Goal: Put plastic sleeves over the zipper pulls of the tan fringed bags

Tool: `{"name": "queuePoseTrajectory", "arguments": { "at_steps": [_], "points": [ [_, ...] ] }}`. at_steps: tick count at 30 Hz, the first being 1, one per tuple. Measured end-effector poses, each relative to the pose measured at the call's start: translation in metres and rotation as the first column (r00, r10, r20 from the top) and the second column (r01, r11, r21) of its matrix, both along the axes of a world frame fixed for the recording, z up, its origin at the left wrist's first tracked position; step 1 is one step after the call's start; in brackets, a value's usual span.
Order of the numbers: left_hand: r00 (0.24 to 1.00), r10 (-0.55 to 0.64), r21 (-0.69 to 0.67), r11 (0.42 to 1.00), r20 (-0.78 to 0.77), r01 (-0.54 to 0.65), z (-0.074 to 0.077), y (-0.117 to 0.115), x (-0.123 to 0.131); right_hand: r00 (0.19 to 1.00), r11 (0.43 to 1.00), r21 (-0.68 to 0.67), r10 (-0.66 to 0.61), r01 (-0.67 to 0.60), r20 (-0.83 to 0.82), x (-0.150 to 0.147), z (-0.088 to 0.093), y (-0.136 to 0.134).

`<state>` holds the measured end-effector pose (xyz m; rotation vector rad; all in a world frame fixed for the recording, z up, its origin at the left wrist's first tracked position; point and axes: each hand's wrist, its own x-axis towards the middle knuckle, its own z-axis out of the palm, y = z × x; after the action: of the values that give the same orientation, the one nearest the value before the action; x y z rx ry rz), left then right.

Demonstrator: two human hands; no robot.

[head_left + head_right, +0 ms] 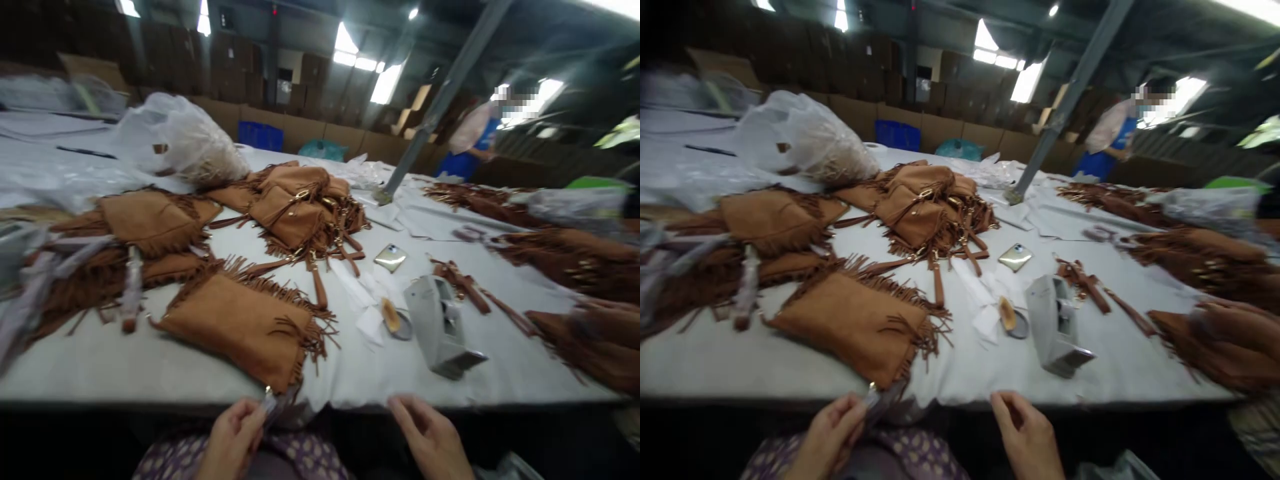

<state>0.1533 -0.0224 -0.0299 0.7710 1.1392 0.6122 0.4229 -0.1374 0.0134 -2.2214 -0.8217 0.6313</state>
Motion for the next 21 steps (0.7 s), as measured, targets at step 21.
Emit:
{"name": "queuePoseTrajectory", "arguments": {
  "at_steps": [21],
  "points": [
    [0.997, -0.052, 0.341, 0.938, -0.056, 0.068, -0.021, 0.005, -0.004, 0.871, 0.913, 0.021, 0.395, -0.407, -0.292, -0.137, -0.025, 0.099]
  ]
}}
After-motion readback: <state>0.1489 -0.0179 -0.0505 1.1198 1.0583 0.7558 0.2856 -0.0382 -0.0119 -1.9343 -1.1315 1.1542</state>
